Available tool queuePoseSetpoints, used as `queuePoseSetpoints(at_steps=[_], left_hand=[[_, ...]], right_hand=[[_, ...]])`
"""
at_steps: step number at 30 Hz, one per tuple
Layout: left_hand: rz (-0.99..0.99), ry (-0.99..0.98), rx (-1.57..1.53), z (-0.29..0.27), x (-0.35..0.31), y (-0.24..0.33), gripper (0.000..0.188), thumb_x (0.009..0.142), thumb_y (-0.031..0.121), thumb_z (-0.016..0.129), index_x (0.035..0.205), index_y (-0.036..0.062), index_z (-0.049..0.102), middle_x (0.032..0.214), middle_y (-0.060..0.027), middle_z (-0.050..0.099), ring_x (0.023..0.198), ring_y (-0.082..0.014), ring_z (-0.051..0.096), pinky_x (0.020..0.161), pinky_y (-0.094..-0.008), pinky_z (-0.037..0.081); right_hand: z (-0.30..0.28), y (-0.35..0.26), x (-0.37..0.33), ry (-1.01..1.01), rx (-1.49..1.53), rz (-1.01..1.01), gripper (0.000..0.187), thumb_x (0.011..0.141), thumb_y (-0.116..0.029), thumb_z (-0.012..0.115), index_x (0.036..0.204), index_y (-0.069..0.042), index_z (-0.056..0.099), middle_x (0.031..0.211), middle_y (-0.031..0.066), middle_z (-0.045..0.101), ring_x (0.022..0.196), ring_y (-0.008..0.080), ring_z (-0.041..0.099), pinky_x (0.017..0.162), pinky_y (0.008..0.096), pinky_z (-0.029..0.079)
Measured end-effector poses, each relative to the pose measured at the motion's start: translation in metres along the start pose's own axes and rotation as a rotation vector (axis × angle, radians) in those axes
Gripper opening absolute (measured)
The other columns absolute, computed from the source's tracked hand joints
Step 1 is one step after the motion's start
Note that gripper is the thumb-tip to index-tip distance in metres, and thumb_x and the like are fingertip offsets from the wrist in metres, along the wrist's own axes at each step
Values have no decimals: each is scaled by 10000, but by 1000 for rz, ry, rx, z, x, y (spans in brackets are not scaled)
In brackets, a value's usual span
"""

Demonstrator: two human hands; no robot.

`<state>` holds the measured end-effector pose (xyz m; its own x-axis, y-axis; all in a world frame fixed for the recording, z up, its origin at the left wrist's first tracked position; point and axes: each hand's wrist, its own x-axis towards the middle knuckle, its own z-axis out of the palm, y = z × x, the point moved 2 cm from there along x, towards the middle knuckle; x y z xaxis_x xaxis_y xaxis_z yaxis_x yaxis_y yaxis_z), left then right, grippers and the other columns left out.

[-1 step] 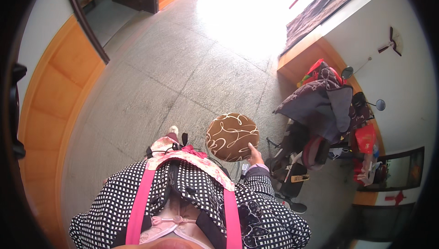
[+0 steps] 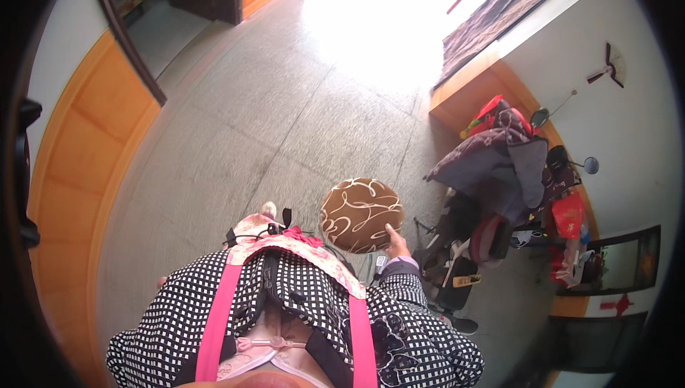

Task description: The person moves a stool into the kitchen, retrieves a metal tray, and begins filling round dough wrappers with a green vegetable mixture using a spoon. They fold and seal each dumpling by hand, placing the finished units onto the tray.

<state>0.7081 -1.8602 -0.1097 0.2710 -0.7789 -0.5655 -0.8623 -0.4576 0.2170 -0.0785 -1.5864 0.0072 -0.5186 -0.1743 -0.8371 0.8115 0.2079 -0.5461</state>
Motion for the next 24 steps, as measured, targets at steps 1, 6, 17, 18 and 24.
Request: queuePoseSetpoints(at_steps=[1,6,17,18,24], left_hand=[[38,0,44,-18,40,49,119,727,122,613,714,6,636,699,-166,650,638,-287,639,593,-399,502],[133,54,197,-114,206,307,189,806,190,568,771,6,595,826,-209,644,785,-350,636,679,-443,501],[800,159,-238,-121,270,867,100,823,84,535,756,25,579,589,-92,598,472,-181,614,475,-316,504],[749,120,-232,-110,269,894,91,818,71,535,756,21,580,600,-91,603,480,-179,618,473,-315,505],[604,-81,-246,-58,272,970,44,803,22,523,767,2,540,603,-95,596,476,-185,612,434,-309,495]], right_hand=[[24,-22,7,6,32,-10,544,824,-262,692,1265,-24,480,1278,137,535,1198,328,485,997,488,376],[84,-107,53,-11,81,-77,525,820,-253,698,1239,-10,497,1237,144,564,1150,330,528,964,490,417],[194,-301,254,94,109,1,396,866,-216,634,1173,15,538,1116,176,619,983,326,625,806,508,519],[205,-316,268,100,177,49,389,873,-206,624,1178,16,531,1116,175,619,988,326,623,808,506,520],[248,-440,336,106,218,49,424,873,-221,628,1208,7,502,1153,172,600,1023,328,604,855,505,500]])
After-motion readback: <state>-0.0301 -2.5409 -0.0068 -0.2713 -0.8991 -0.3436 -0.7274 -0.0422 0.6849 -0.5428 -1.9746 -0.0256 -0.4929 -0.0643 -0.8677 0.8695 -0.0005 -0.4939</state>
